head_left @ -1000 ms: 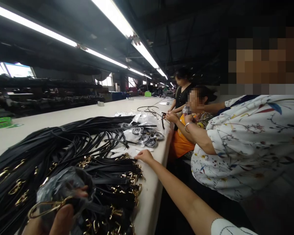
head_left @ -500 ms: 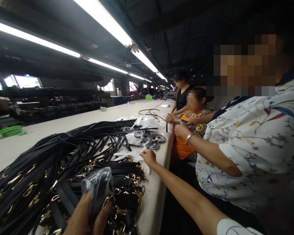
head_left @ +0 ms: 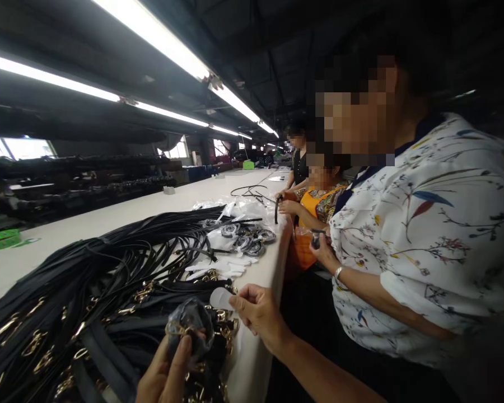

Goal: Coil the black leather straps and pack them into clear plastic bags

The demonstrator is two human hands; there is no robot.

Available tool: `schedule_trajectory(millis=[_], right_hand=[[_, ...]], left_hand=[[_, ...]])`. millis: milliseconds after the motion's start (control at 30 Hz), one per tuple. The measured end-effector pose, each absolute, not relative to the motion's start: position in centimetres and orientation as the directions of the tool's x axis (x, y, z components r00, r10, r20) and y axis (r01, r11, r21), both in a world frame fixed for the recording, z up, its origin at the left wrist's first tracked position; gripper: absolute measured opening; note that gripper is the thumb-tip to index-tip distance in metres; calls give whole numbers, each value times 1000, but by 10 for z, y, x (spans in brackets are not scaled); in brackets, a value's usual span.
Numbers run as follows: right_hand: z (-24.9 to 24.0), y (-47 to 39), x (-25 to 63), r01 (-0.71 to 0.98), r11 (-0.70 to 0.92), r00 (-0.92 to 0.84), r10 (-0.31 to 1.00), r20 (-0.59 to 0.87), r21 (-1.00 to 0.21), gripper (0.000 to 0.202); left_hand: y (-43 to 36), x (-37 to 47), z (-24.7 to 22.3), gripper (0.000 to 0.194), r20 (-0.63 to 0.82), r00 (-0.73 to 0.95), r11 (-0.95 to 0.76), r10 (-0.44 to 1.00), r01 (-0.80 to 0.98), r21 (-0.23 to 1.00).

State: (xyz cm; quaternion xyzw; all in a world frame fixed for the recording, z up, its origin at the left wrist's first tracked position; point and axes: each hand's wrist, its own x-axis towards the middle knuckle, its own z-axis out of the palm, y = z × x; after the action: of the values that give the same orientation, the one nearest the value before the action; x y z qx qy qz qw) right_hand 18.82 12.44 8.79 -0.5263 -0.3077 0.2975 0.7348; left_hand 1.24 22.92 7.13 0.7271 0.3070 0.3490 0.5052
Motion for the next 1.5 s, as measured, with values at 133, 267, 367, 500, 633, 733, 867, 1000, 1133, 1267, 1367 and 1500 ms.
schedule_trajectory(millis=[133,267,367,500,633,733,867,1000,1133,1267,1367,1500], right_hand=[[86,107,177,-51,216,653,746,132,-975,36],[81,95,171,265,156,657,693,297,-951,24],[74,84,164,586,153,574,614,541,-796,15],[61,73,158,745,183,433,599,674,-641,15],[51,70,156,796,113,412,618,670,-594,20],[51,73,151,702,66,515,641,569,-710,19],[56,82,143,127,203,464,853,239,-971,18],[53,89,132,-313,142,231,971,70,-939,21],[43,92,122,-399,91,14,996,93,-912,27],[37,96,118,-322,58,-154,982,113,-945,37],[34,101,111,-246,29,-148,987,67,-969,43],[25,103,91,-330,24,-114,991,65,-944,46]], left_hand=[[197,22,80,47,290,637,-407,714,41,912],[179,26,87,35,322,699,-512,638,73,856],[173,25,82,32,388,729,-662,564,118,741],[168,20,66,35,522,728,-840,445,137,524],[162,15,56,35,590,715,-904,376,142,404],[156,11,58,34,592,700,-900,399,177,398],[152,-1,62,32,566,686,-870,458,214,445],[153,-20,54,34,583,623,-844,522,277,460],[155,-40,52,32,575,570,-805,587,331,493],[157,-56,60,26,460,601,-730,653,341,592],[158,-64,63,24,343,677,-673,651,307,673],[152,-71,60,26,337,649,-636,682,298,711]])
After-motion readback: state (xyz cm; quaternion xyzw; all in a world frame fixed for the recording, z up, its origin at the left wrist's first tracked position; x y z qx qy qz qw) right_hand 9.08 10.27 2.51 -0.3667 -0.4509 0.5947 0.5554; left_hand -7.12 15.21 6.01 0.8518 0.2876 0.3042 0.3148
